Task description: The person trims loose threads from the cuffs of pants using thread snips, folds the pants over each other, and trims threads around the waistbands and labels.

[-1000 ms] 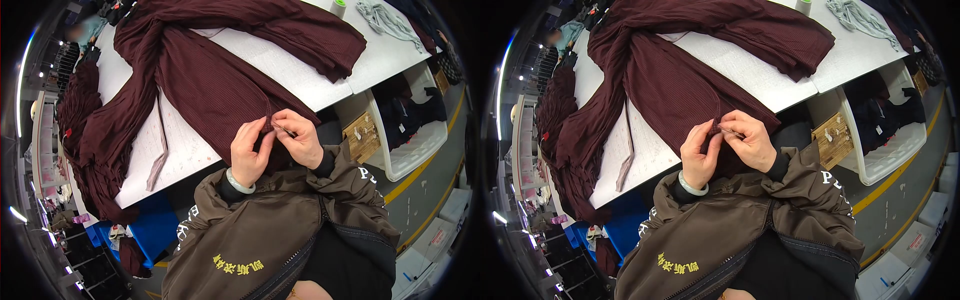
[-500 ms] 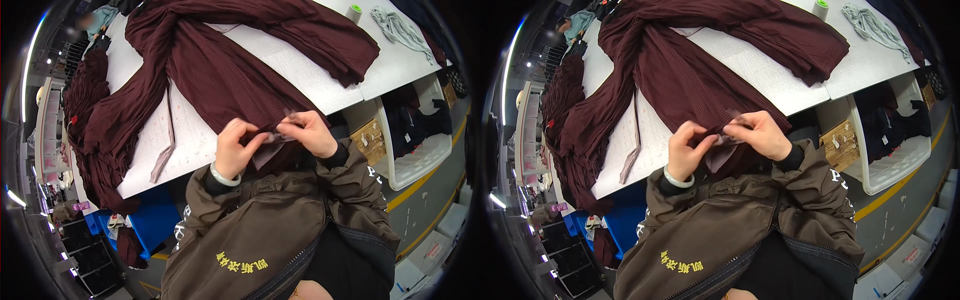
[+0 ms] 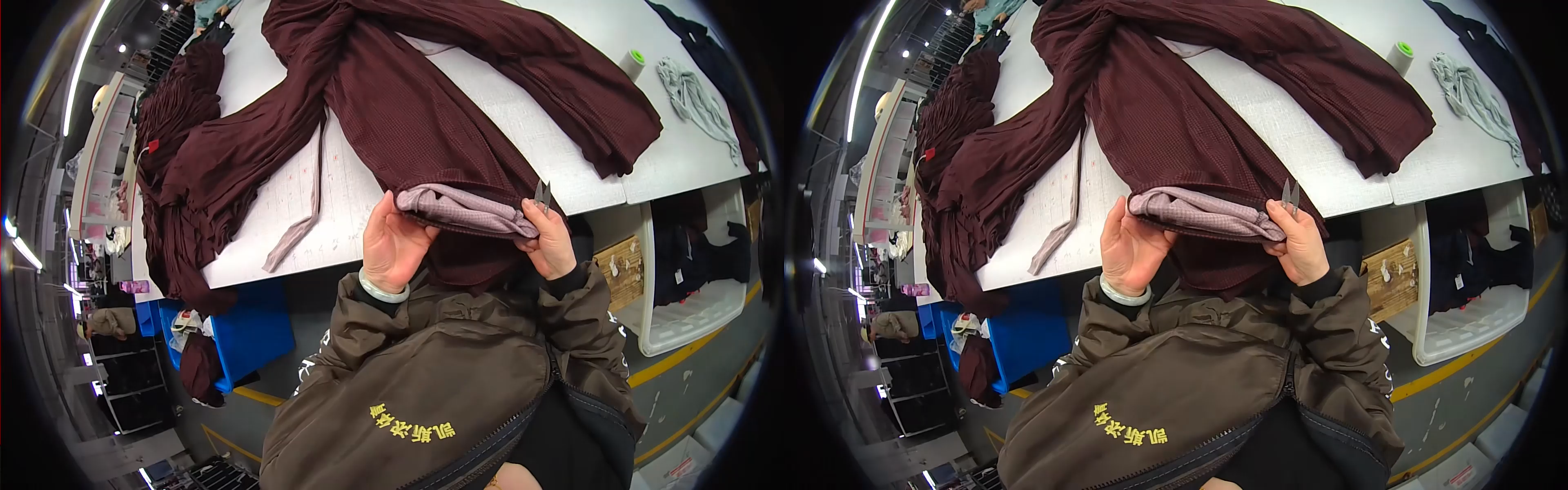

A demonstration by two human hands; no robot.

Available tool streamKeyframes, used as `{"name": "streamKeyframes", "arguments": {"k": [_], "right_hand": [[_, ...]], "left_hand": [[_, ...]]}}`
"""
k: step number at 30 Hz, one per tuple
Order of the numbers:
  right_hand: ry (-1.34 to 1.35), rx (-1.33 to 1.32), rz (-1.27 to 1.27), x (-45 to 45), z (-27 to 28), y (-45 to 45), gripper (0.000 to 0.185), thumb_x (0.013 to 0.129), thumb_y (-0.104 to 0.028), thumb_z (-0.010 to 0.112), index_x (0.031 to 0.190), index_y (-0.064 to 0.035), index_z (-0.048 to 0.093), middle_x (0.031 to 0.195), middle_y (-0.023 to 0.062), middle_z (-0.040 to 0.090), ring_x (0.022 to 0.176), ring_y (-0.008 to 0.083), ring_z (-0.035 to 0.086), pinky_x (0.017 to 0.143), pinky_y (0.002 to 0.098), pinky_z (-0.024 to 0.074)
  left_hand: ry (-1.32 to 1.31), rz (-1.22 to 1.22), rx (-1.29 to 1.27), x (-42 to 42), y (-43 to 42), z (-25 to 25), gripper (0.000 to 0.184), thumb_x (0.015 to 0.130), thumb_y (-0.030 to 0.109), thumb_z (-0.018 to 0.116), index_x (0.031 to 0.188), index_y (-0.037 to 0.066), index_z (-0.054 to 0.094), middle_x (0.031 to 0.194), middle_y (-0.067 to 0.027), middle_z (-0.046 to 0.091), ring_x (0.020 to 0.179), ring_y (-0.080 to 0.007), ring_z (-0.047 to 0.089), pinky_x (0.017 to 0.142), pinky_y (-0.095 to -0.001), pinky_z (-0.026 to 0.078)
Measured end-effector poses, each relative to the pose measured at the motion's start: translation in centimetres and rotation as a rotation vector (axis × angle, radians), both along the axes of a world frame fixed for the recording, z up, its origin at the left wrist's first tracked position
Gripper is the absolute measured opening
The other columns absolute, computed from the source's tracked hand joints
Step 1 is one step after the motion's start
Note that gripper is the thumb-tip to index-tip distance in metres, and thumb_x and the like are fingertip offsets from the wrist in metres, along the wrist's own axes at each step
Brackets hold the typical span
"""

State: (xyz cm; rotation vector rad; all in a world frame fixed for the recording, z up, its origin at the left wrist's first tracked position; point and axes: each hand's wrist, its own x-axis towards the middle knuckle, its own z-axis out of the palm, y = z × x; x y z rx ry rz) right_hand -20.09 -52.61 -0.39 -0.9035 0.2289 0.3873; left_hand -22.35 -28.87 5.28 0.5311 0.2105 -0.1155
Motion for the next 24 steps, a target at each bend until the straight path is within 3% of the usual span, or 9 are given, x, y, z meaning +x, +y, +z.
{"name": "streamKeyframes", "arguments": {"k": [2,4,7,10,12,13,19,21,24], "right_hand": [[-0.134,-0.159,-0.03,-0.3,0.6,-0.1,0.012,0.085,-0.01,0.064,0.093,-0.0021,0.063,0.079,0.002,0.061,0.065,0.0061,0.049,0.061,0.0179,0.0397],[-0.42,-0.628,-0.077,-1.2,2.5,-0.6,0.012,0.078,0.003,0.06,0.089,0.0008,0.061,0.08,0.0045,0.062,0.07,0.0116,0.053,0.066,0.0214,0.0429],[-0.701,-0.945,-0.333,-2.2,2.3,-2.6,0.02,0.071,0.009,0.053,0.087,0.0002,0.061,0.078,0.0049,0.061,0.066,0.0121,0.051,0.063,0.0223,0.042],[-0.613,-1.045,-0.113,-1.4,0.2,-4.9,0.018,0.072,0.007,0.052,0.085,0.0003,0.062,0.072,0.003,0.058,0.057,0.0109,0.042,0.054,0.0216,0.0348],[-0.596,-0.986,-0.016,-1.2,-3.7,-6.2,0.018,0.073,0.006,0.051,0.086,0.0007,0.063,0.068,0.002,0.055,0.055,0.0102,0.04,0.053,0.0208,0.0332],[-0.626,-1.064,-0.054,-1.7,-3.4,-6.7,0.021,0.075,0.005,0.051,0.09,-0.0004,0.064,0.068,0.0008,0.055,0.055,0.0091,0.039,0.053,0.02,0.0327],[-0.452,-1.002,-0.149,-3.1,-1.5,-9.2,0.015,0.091,-0.004,0.053,0.101,0.002,0.063,0.078,-0.0019,0.058,0.061,0.004,0.04,0.057,0.0165,0.0313],[-0.429,-0.981,-0.14,-3.3,-1.0,-8.7,0.015,0.091,-0.005,0.054,0.1,0.0016,0.063,0.078,-0.0024,0.058,0.061,0.0036,0.04,0.057,0.0163,0.0309],[-0.411,-0.93,-0.113,-3.0,-0.2,-7.1,0.014,0.092,-0.007,0.054,0.1,0.0011,0.063,0.078,-0.003,0.057,0.061,0.0031,0.039,0.057,0.0162,0.0303]], "left_hand": [[-0.099,-0.022,0.139,-0.1,-0.4,0.2,0.021,0.088,0.002,0.053,0.109,0.003,0.056,0.099,-0.0109,0.063,0.089,-0.0196,0.061,0.085,-0.0309,0.047],[-0.158,0.203,1.061,-1.8,-1.2,0.3,0.035,0.073,-0.012,0.051,0.104,0.004,0.054,0.097,-0.0081,0.059,0.083,-0.0199,0.058,0.077,-0.0283,0.048],[-0.699,0.298,1.814,-4.7,-0.9,1.5,0.036,0.059,-0.007,0.055,0.093,0.005,0.058,0.1,-0.012,0.059,0.078,-0.0269,0.059,0.065,-0.0273,0.048],[-0.618,-0.101,1.808,-6.3,-0.4,-0.6,0.019,0.066,-0.004,0.056,0.082,0.006,0.061,0.086,-0.0094,0.062,0.069,-0.0175,0.058,0.061,-0.0281,0.046],[-0.52,-0.752,1.456,-4.8,2.6,-2.8,0.011,0.073,0.002,0.061,0.083,0.006,0.064,0.076,-0.0056,0.064,0.059,-0.0134,0.058,0.057,-0.0273,0.046],[-0.184,-0.689,1.354,-3.1,4.4,-1.6,0.009,0.08,0.009,0.063,0.087,0.006,0.066,0.071,-0.0036,0.065,0.053,-0.0111,0.057,0.056,-0.025,0.047],[0.248,0.899,1.41,11.0,27.6,-6.3,0.02,0.079,0.017,0.069,0.09,0.0,0.066,0.071,-0.0094,0.066,0.056,-0.015,0.061,0.049,-0.026,0.047],[0.904,0.862,1.732,15.7,38.5,-12.3,0.031,0.075,0.025,0.073,0.088,-0.002,0.066,0.071,-0.0128,0.066,0.055,-0.0188,0.064,0.05,-0.0292,0.049],[1.004,0.722,1.431,15.4,38.4,-8.9,0.035,0.074,0.025,0.072,0.093,-0.001,0.059,0.078,-0.0148,0.065,0.065,-0.0227,0.065,0.058,-0.0305,0.05]]}}
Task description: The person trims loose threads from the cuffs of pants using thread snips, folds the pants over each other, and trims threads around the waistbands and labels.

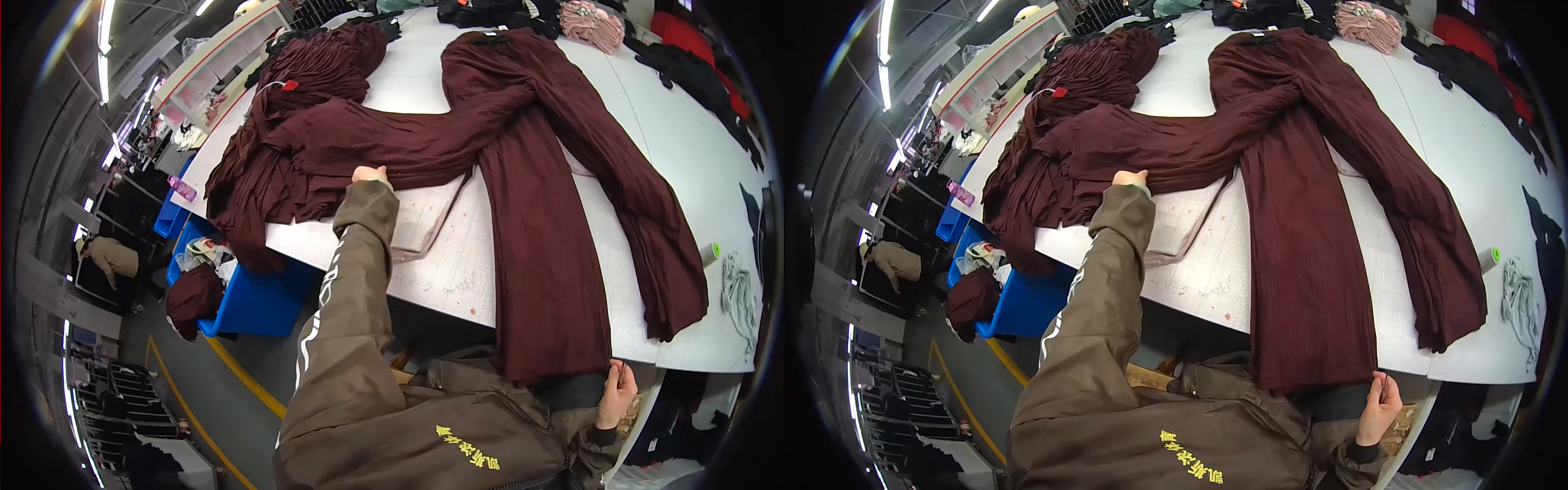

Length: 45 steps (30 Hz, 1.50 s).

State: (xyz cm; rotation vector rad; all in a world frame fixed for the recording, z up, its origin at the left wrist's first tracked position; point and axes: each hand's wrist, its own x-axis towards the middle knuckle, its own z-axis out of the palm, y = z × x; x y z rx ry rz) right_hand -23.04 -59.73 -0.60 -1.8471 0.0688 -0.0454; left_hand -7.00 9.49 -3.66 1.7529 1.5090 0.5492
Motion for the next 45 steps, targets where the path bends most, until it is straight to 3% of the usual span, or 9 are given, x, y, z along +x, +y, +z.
{"name": "streamKeyframes", "arguments": {"k": [7,10,16,21,23,28,34,38,45], "right_hand": [[0.044,0.174,0.084,1.2,2.2,4.1,0.014,0.093,-0.009,0.054,0.099,-0.0007,0.064,0.071,-0.005,0.049,0.055,0.0027,0.033,0.05,0.0169,0.0245],[0.133,0.4,0.024,2.7,1.3,5.1,0.017,0.094,-0.014,0.055,0.102,-0.0021,0.063,0.06,-0.004,0.044,0.046,0.0024,0.03,0.042,0.0177,0.0211],[0.452,1.079,0.09,4.6,-0.1,3.4,0.051,0.098,-0.044,0.041,0.113,-0.001,0.061,0.085,0.0101,0.067,0.042,0.0036,0.029,0.04,0.0198,0.0195],[0.361,0.507,-0.155,2.2,0.4,3.9,0.035,0.093,-0.033,0.053,0.098,-0.0004,0.067,0.079,0.0027,0.065,0.05,0.0058,0.044,0.047,0.015,0.03],[0.045,0.19,0.08,1.7,0.2,4.4,0.02,0.087,-0.019,0.063,0.095,-0.0007,0.065,0.073,-0.0025,0.058,0.054,0.0039,0.042,0.049,0.0156,0.0303],[0.148,0.52,0.005,0.9,4.2,6.3,0.014,0.083,-0.011,0.068,0.091,0.001,0.065,0.073,-0.0021,0.057,0.058,0.0044,0.04,0.052,0.0155,0.0315],[0.115,0.967,0.278,0.5,3.0,5.1,0.012,0.082,-0.004,0.067,0.091,0.0028,0.064,0.077,-0.0013,0.057,0.06,0.0041,0.038,0.056,0.0157,0.0323],[-0.095,0.379,0.13,0.2,6.6,7.4,0.011,0.084,-0.005,0.063,0.092,0.0036,0.064,0.081,-0.0011,0.055,0.059,0.0045,0.036,0.055,0.0165,0.032],[-0.185,0.314,0.164,0.8,5.0,7.9,0.014,0.087,-0.008,0.061,0.095,0.0033,0.063,0.087,-0.0009,0.055,0.057,0.0046,0.035,0.052,0.0159,0.0307]], "left_hand": [[-0.595,0.021,0.32,0.9,-6.0,2.7,0.033,0.073,0.008,0.07,0.098,0.004,0.05,0.081,-0.009,0.059,0.065,-0.0184,0.054,0.062,-0.0292,0.046],[-1.279,-0.608,-0.106,-3.5,-19.3,10.1,0.034,0.07,-0.003,0.066,0.097,0.008,0.047,0.082,-0.0043,0.054,0.066,-0.0127,0.047,0.059,-0.0234,0.04],[-0.578,-1.598,-0.019,-14.7,-37.3,3.0,0.03,0.07,-0.009,0.06,0.097,0.003,0.057,0.081,-0.0037,0.056,0.068,-0.0147,0.052,0.062,-0.0252,0.044],[-0.467,-1.666,-0.74,-17.0,-37.9,5.9,0.024,0.076,-0.005,0.063,0.098,0.002,0.057,0.078,-0.0043,0.059,0.062,-0.0123,0.054,0.058,-0.0218,0.044],[-0.297,-1.717,-0.421,-16.6,-38.6,7.7,0.018,0.078,-0.003,0.065,0.094,0.001,0.06,0.081,-0.0056,0.061,0.059,-0.0111,0.055,0.058,-0.0202,0.044],[-0.725,-1.707,0.292,-15.0,-45.9,9.3,0.018,0.072,-0.003,0.069,0.089,-0.001,0.064,0.085,-0.0098,0.064,0.071,-0.0194,0.059,0.065,-0.0258,0.048],[-0.768,-1.583,0.275,-14.5,-47.4,8.8,0.017,0.071,-0.002,0.068,0.087,-0.001,0.064,0.087,-0.0101,0.064,0.072,-0.0228,0.059,0.066,-0.0289,0.049],[-0.763,-1.615,0.307,-14.5,-46.5,8.7,0.016,0.072,-0.003,0.065,0.088,-0.002,0.063,0.088,-0.0107,0.065,0.07,-0.0227,0.058,0.067,-0.0294,0.049],[-0.742,-1.595,0.146,-14.2,-45.7,8.2,0.013,0.08,-0.004,0.061,0.093,-0.003,0.061,0.088,-0.0081,0.064,0.073,-0.0169,0.056,0.067,-0.0245,0.046]]}}
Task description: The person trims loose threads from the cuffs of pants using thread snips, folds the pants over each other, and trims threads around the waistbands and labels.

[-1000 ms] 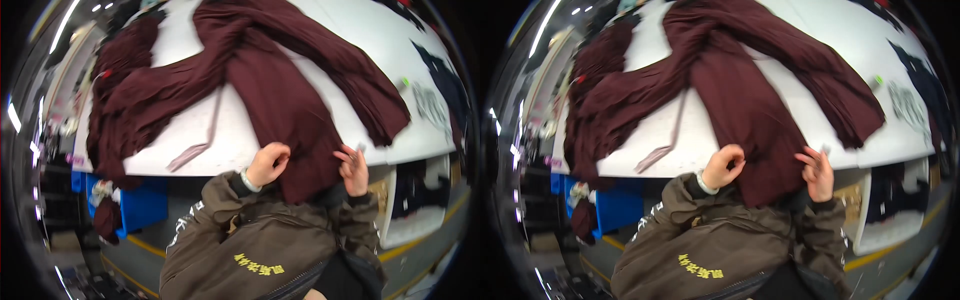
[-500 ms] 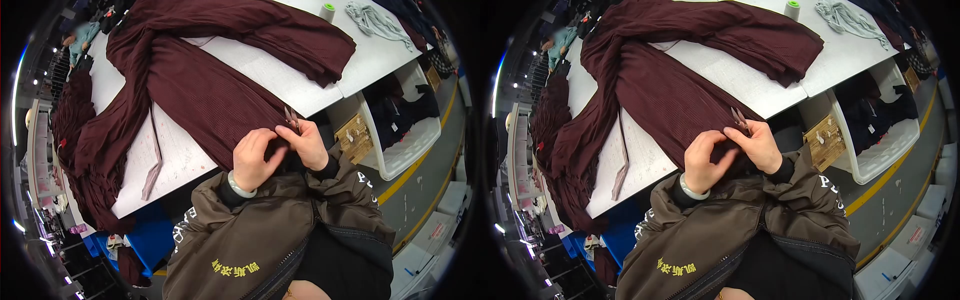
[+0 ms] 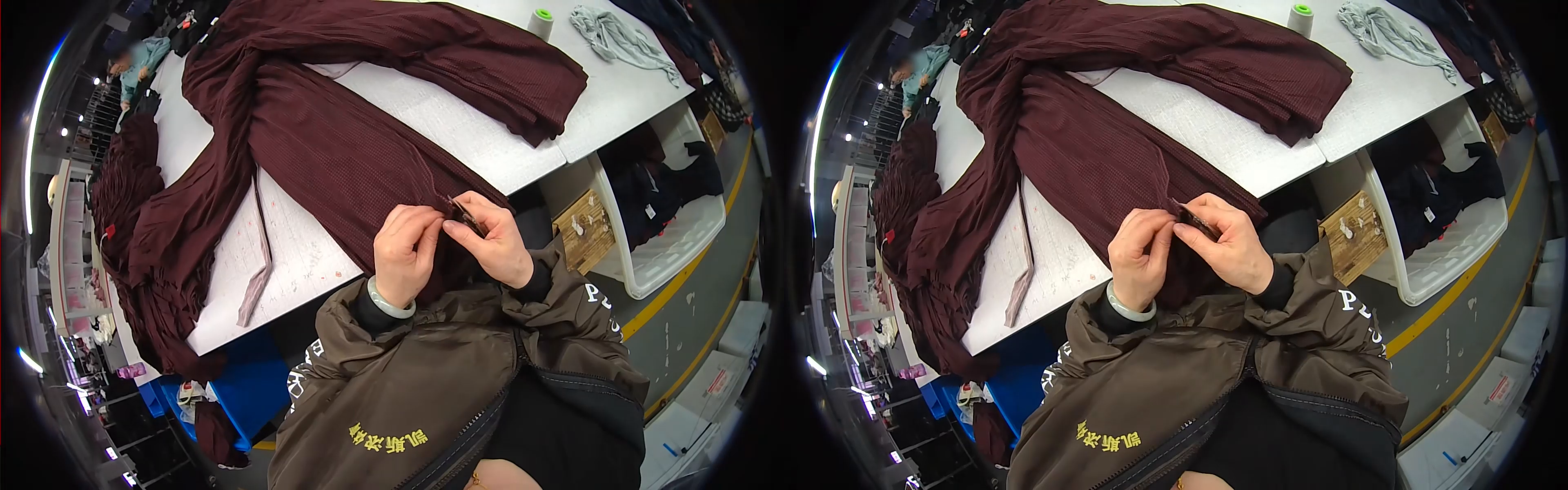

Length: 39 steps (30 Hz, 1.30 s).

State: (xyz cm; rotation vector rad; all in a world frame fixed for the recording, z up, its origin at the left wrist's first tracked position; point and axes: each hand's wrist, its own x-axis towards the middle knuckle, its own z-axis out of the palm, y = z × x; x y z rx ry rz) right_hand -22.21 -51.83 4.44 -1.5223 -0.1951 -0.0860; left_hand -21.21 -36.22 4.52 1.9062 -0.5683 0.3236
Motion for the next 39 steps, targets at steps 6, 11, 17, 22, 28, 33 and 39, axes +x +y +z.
{"name": "streamKeyframes", "arguments": {"k": [6,11,17,22,28,33,39], "right_hand": [[0.385,0.466,-0.021,1.0,-1.1,-0.2,0.012,0.091,-0.014,0.059,0.093,-0.0019,0.062,0.087,-0.0007,0.056,0.054,0.0024,0.036,0.047,0.0125,0.0298],[0.521,0.735,-0.054,2.2,-2.1,-0.3,0.012,0.093,-0.018,0.058,0.09,-0.0065,0.06,0.082,-0.0016,0.057,0.051,0.0002,0.038,0.043,0.0101,0.029],[0.553,0.741,-0.05,2.2,-3.4,-0.4,0.009,0.092,-0.016,0.059,0.09,-0.0073,0.061,0.076,-0.002,0.06,0.053,0.0006,0.045,0.041,0.0118,0.0313],[0.464,0.386,0.208,1.8,-2.6,-0.2,0.01,0.089,-0.014,0.064,0.085,-0.0059,0.062,0.073,-0.0022,0.061,0.053,0.0,0.045,0.047,0.0105,0.0338],[0.537,0.415,0.167,1.1,-0.7,-0.6,0.009,0.086,-0.011,0.068,0.081,-0.0048,0.064,0.072,-0.0023,0.061,0.054,0.0007,0.045,0.05,0.0119,0.035],[0.495,0.403,0.189,1.1,-0.7,-0.7,0.008,0.083,-0.01,0.069,0.086,-0.0047,0.064,0.071,-0.0033,0.06,0.055,0.0035,0.046,0.05,0.0159,0.0363],[-0.391,-0.259,-0.195,2.1,0.0,-1.2,0.015,0.08,-0.013,0.071,0.091,-0.0048,0.064,0.069,-0.0029,0.058,0.055,0.007,0.047,0.052,0.0204,0.0385]], "left_hand": [[0.516,-0.001,-0.432,0.5,1.5,0.0,0.012,0.083,-0.003,0.059,0.095,0.0,0.059,0.085,-0.0051,0.063,0.069,-0.0119,0.054,0.064,-0.0221,0.044],[0.439,0.07,-0.076,-1.2,5.9,1.8,0.011,0.086,-0.004,0.053,0.095,0.001,0.058,0.086,-0.005,0.061,0.07,-0.0097,0.053,0.065,-0.0207,0.043],[0.85,0.236,-0.592,-3.9,9.6,0.8,0.015,0.091,0.006,0.05,0.102,0.001,0.058,0.092,-0.0063,0.061,0.082,-0.0139,0.054,0.078,-0.0223,0.042],[0.779,0.296,-0.643,-2.0,9.7,-2.0,0.018,0.091,0.01,0.05,0.105,0.001,0.058,0.093,-0.0085,0.061,0.082,-0.0178,0.054,0.08,-0.0261,0.042],[-0.064,0.104,0.355,1.2,5.7,1.6,0.018,0.092,0.011,0.056,0.106,0.0,0.058,0.096,-0.0066,0.064,0.087,-0.0135,0.056,0.083,-0.0245,0.044],[0.791,-0.216,-0.473,0.8,2.7,1.3,0.016,0.09,0.003,0.059,0.106,0.0,0.057,0.099,-0.0097,0.065,0.083,-0.012,0.06,0.078,-0.0214,0.048],[0.926,-0.122,-0.816,0.4,2.4,3.0,0.023,0.087,-0.004,0.06,0.109,0.001,0.055,0.09,-0.0099,0.067,0.076,-0.012,0.065,0.071,-0.0163,0.05]]}}
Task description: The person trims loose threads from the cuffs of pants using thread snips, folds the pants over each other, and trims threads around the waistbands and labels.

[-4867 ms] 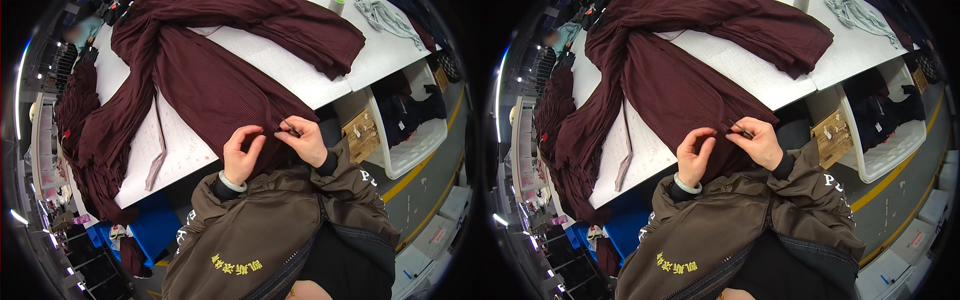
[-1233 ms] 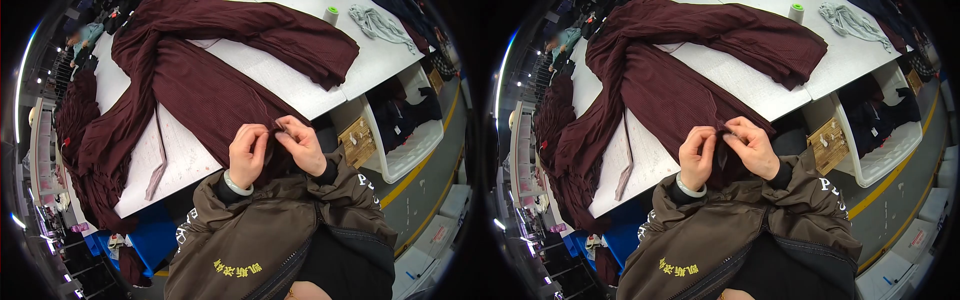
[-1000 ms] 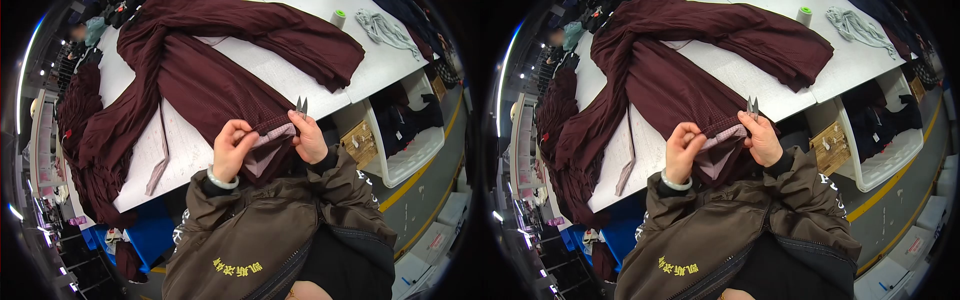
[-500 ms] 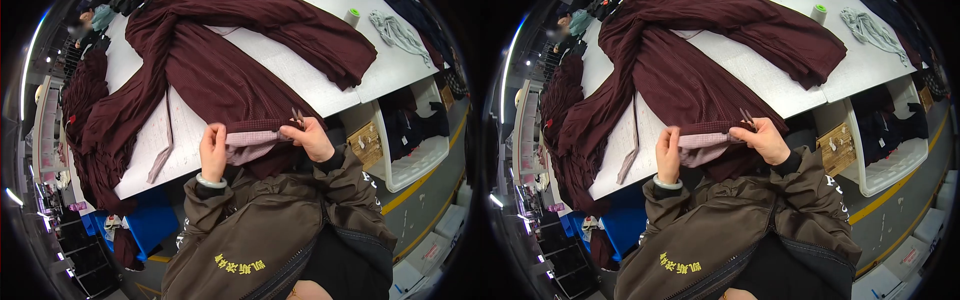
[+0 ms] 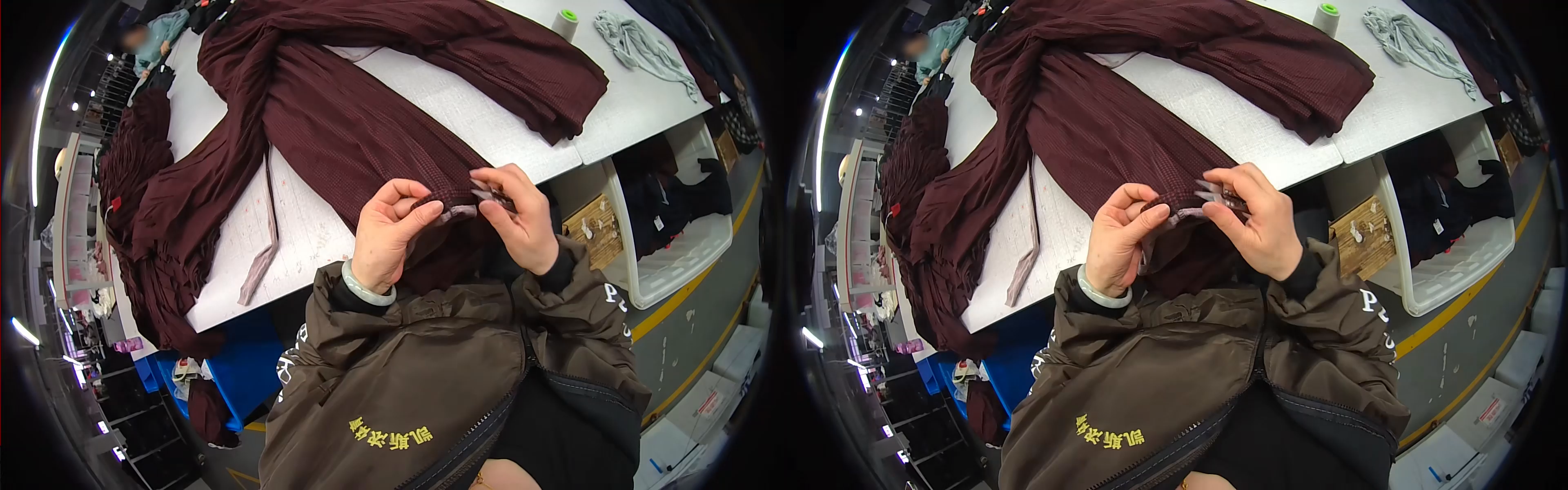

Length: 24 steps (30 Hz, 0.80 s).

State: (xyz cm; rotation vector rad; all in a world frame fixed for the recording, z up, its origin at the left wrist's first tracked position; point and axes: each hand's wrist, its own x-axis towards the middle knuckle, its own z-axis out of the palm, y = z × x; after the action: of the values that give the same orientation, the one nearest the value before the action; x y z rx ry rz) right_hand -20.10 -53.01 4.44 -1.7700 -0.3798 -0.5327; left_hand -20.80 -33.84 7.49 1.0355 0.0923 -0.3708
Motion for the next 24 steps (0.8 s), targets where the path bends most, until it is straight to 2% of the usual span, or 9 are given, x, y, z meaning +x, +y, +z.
{"name": "streamKeyframes", "arguments": {"k": [4,9,19,24], "right_hand": [[-0.059,-0.4,0.019,-1.5,3.1,-1.1,0.021,0.078,-0.019,0.072,0.091,-0.0058,0.062,0.067,-0.0016,0.056,0.054,0.0105,0.049,0.054,0.0236,0.0404],[-0.251,-0.537,0.019,-1.0,3.5,-1.1,0.022,0.079,-0.024,0.072,0.087,-0.0067,0.061,0.067,-0.0012,0.055,0.053,0.0121,0.049,0.053,0.0247,0.0401],[-0.249,-0.522,0.005,-0.9,3.3,-0.9,0.022,0.078,-0.025,0.072,0.085,-0.0075,0.062,0.067,-0.0019,0.055,0.053,0.0125,0.05,0.052,0.025,0.0397],[-0.322,-0.543,0.026,-0.7,2.8,-0.9,0.019,0.078,-0.021,0.072,0.085,-0.0067,0.062,0.069,-0.0012,0.057,0.053,0.0123,0.05,0.053,0.0242,0.0398]], "left_hand": [[-0.085,-0.052,0.128,0.0,-0.2,1.3,0.028,0.089,-0.002,0.059,0.115,-0.001,0.051,0.082,-0.0085,0.068,0.075,-0.0123,0.066,0.068,-0.0156,0.051],[-0.132,-0.111,0.173,0.1,-0.1,1.9,0.031,0.09,0.0,0.057,0.12,-0.001,0.049,0.079,-0.008,0.067,0.072,-0.0099,0.065,0.066,-0.0149,0.05],[-0.217,-0.187,0.378,0.4,0.4,2.1,0.033,0.092,0.001,0.055,0.124,-0.002,0.048,0.076,-0.0065,0.066,0.064,-0.0053,0.058,0.06,-0.0127,0.044],[-0.177,-0.196,0.338,0.6,0.3,2.2,0.032,0.092,0.002,0.055,0.123,-0.002,0.049,0.073,-0.0032,0.063,0.063,-0.0033,0.055,0.061,-0.012,0.043]]}}
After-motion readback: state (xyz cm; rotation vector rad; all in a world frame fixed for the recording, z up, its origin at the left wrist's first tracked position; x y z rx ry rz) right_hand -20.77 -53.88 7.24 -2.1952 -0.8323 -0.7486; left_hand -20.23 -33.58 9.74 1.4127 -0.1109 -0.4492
